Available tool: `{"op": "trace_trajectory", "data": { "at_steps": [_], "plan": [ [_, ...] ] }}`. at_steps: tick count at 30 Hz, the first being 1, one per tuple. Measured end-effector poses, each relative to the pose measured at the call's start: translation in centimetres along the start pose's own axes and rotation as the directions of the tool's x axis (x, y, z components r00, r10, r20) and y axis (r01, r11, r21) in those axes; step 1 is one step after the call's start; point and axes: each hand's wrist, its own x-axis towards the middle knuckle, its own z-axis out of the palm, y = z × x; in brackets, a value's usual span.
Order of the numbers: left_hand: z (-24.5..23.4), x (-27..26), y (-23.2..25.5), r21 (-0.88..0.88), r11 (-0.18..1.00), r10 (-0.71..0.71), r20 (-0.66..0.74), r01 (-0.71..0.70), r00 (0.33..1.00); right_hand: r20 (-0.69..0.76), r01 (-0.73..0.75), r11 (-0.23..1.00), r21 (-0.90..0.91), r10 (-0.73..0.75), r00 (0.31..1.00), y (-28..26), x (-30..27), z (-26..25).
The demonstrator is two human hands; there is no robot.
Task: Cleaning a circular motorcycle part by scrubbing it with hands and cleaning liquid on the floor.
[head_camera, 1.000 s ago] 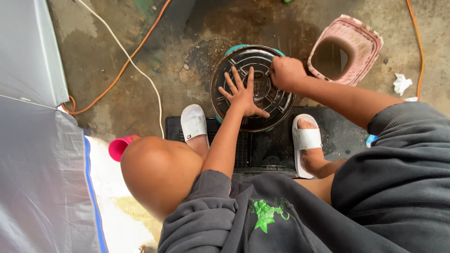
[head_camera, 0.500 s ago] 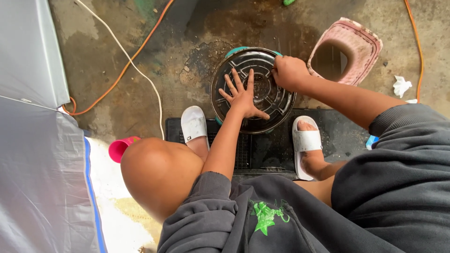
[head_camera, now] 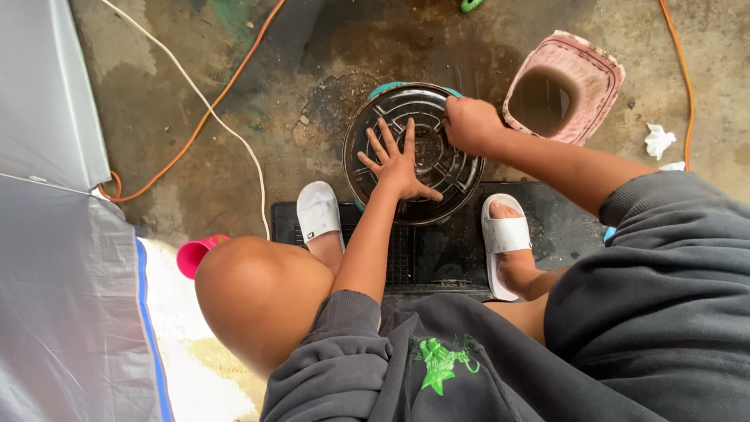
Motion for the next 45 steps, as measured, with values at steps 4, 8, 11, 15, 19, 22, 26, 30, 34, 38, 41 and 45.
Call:
{"op": "trace_trajectory", "data": {
  "at_steps": [4, 8, 11, 15, 19, 22, 26, 30, 34, 38, 41, 45],
  "plan": [
    [-0.2, 0.2, 0.0, 0.015, 1.000, -0.005, 0.004, 0.005, 1.000, 0.030, 0.080, 0.989, 0.126, -0.085, 0.996, -1.6, -1.8, -0.7],
    [0.2, -0.2, 0.0, -0.012, 1.000, -0.001, 0.014, 0.001, 1.000, 0.044, 0.014, 0.998, 0.059, -0.017, 0.999, 0.6, -0.9, -2.0],
    [-0.2, 0.1, 0.1, -0.004, 1.000, -0.001, 0.015, 0.002, 1.000, 0.089, 0.064, 0.978, 0.199, -0.083, 0.993, -0.7, -2.6, -3.7],
    [0.5, 0.5, -0.4, -0.002, 1.000, 0.009, 0.005, -0.009, 1.000, 0.209, 0.106, 0.968, 0.229, -0.155, 0.966, -0.3, -3.5, -6.7],
    [-0.1, 0.0, 0.7, 0.191, 0.981, -0.052, 0.041, 0.043, 0.998, 0.002, 0.249, 0.926, 0.285, -0.261, 0.965, 0.0, -5.4, -6.8],
    [0.0, 0.3, 0.2, 0.215, 0.976, -0.048, 0.035, 0.040, 0.998, -0.064, 0.376, 0.867, 0.326, -0.377, 0.924, 0.1, -6.8, -6.0],
    [1.3, 0.5, -0.1, 0.222, 0.975, -0.020, -0.004, 0.020, 1.000, -0.100, 0.351, 0.931, 0.102, -0.341, 0.935, 3.2, -6.8, -5.2],
    [1.2, 0.9, -0.4, 0.235, 0.972, -0.011, -0.018, 0.015, 1.000, -0.076, 0.458, 0.803, 0.382, -0.467, 0.881, 1.1, -9.8, -5.8],
    [1.2, 0.9, -0.4, 0.240, 0.971, -0.021, -0.010, 0.023, 1.000, -0.019, 0.471, 0.835, 0.284, -0.486, 0.874, 2.1, -8.7, -6.1],
    [1.2, 0.9, -0.1, 0.244, 0.970, -0.013, -0.021, 0.018, 1.000, -0.131, 0.375, 0.879, 0.294, -0.351, 0.927, 1.6, -9.6, -5.4],
    [1.2, 1.1, -0.5, 0.246, 0.969, -0.021, -0.022, 0.026, 1.000, -0.078, 0.401, 0.866, 0.298, -0.397, 0.915, 0.9, -9.8, -5.6],
    [1.1, 1.0, -0.3, 0.250, 0.968, -0.021, -0.033, 0.028, 0.999, -0.167, 0.369, 0.912, 0.177, -0.342, 0.925, 2.8, -8.7, -5.2]
  ]
}}
